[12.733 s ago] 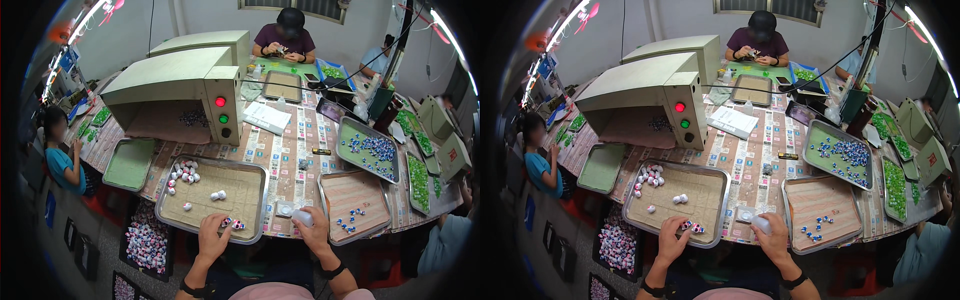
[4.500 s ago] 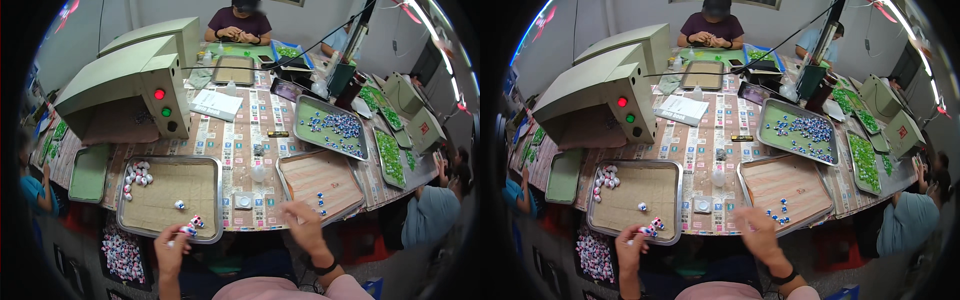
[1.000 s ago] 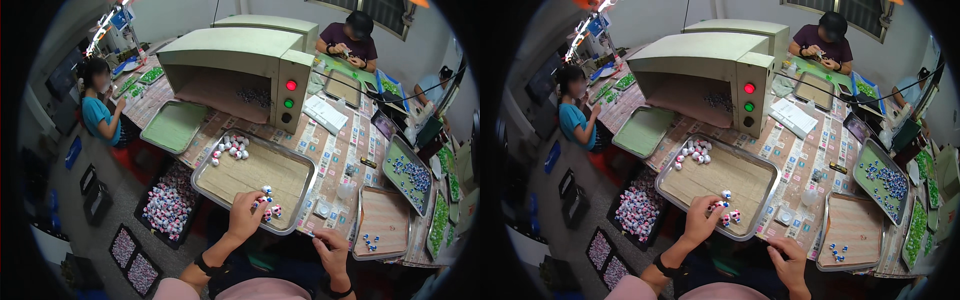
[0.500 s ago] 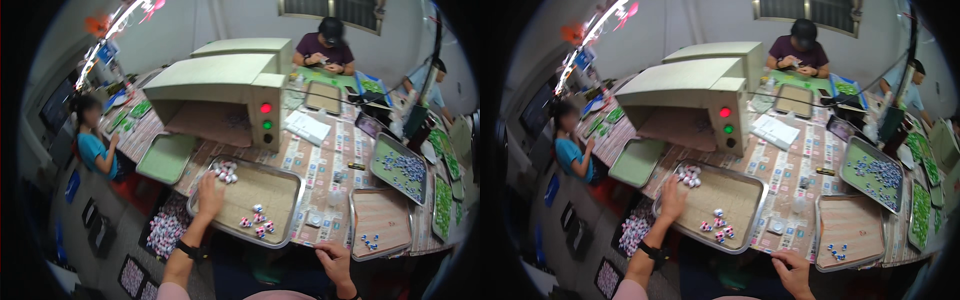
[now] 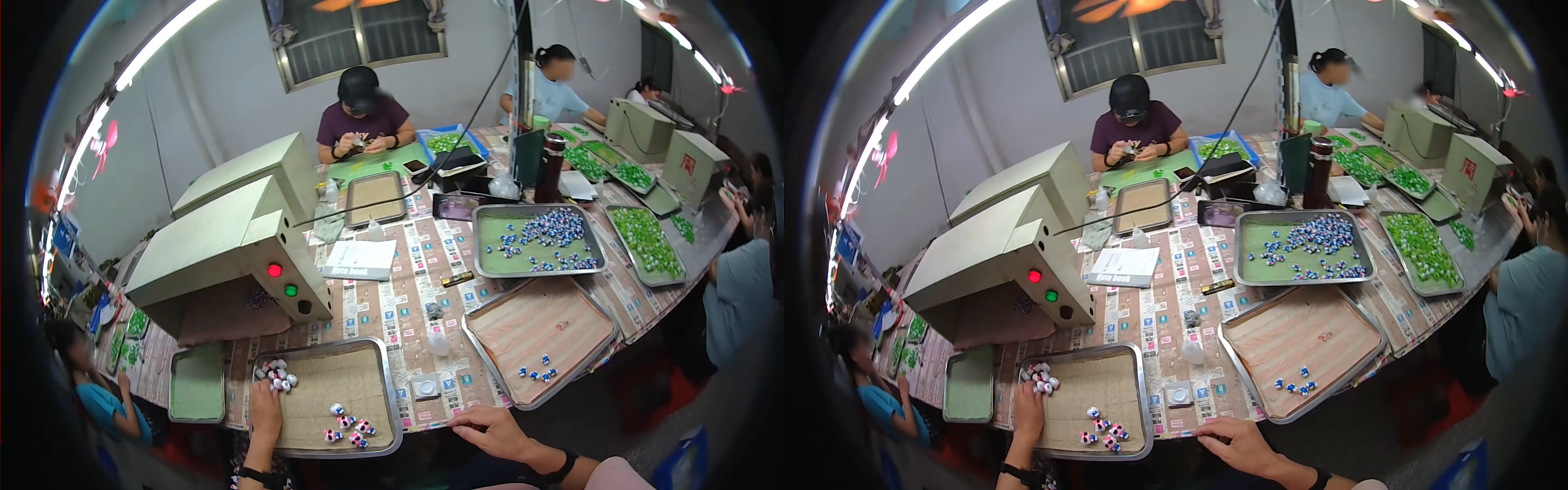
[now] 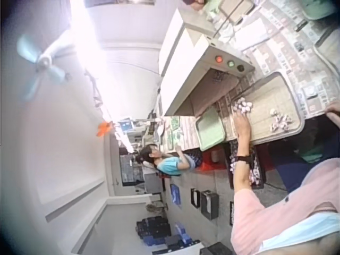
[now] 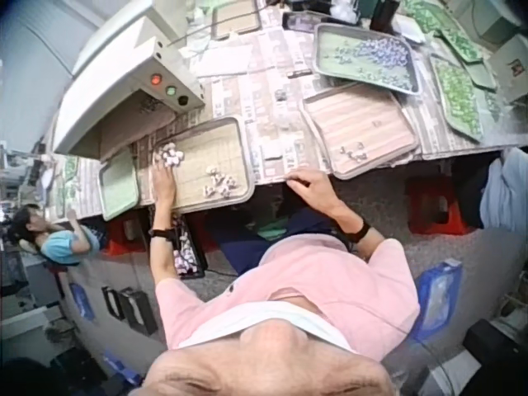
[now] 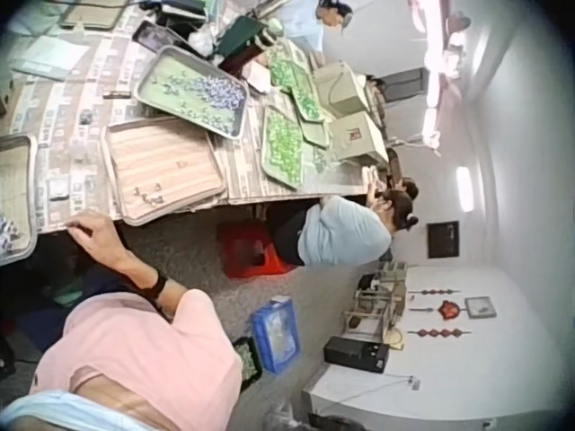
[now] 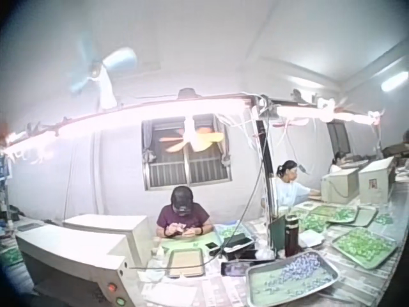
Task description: The person carries a tray of small, colorful, spherical objects to a workstation and begins assembling them by hand. They pick up individual white and colored components, fit them together, and place the finished units onto a tray. Other workers are visible in the background performing similar assembly tasks.
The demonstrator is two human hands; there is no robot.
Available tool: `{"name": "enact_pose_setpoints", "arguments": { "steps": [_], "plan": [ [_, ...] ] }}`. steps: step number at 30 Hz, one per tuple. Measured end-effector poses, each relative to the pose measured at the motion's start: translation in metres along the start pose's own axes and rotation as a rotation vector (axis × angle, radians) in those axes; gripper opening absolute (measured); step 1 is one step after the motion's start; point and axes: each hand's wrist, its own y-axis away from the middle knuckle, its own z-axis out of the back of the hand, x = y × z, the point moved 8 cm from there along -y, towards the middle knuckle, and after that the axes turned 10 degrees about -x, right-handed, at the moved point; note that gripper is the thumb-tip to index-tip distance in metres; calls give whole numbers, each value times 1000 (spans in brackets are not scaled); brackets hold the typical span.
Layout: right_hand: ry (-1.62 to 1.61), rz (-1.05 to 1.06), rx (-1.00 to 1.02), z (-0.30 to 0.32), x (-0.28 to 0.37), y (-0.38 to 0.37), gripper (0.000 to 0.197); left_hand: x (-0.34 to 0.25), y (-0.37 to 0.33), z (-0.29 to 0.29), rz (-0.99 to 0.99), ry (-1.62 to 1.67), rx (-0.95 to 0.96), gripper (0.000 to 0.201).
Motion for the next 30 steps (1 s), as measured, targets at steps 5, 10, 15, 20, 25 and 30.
{"name": "enact_pose_setpoints", "arguments": {
  "steps": [5, 10, 15, 20, 25, 30],
  "plan": [
    [6, 11, -107, 19, -1, 0, 17, 1, 4, 6, -2, 47, -39, 27],
    [36, -41, -204, 47, -10, 3, 18, -1, 6, 12, 24, 7, -47, 24],
    [167, -89, -360, 96, -25, 3, 14, 33, 12, 15, 173, 193, -209, 21],
    [469, -50, -745, 193, -37, 7, 13, 56, 38, 14, 1050, 1530, -232, 19],
    [718, 42, -721, 230, -79, -10, 19, 46, 80, -22, 1496, 2358, -14, 18],
    [735, 95, -456, 207, -92, -38, 21, -111, 73, 37, 1583, 2531, 39, 16]
  ]
}}
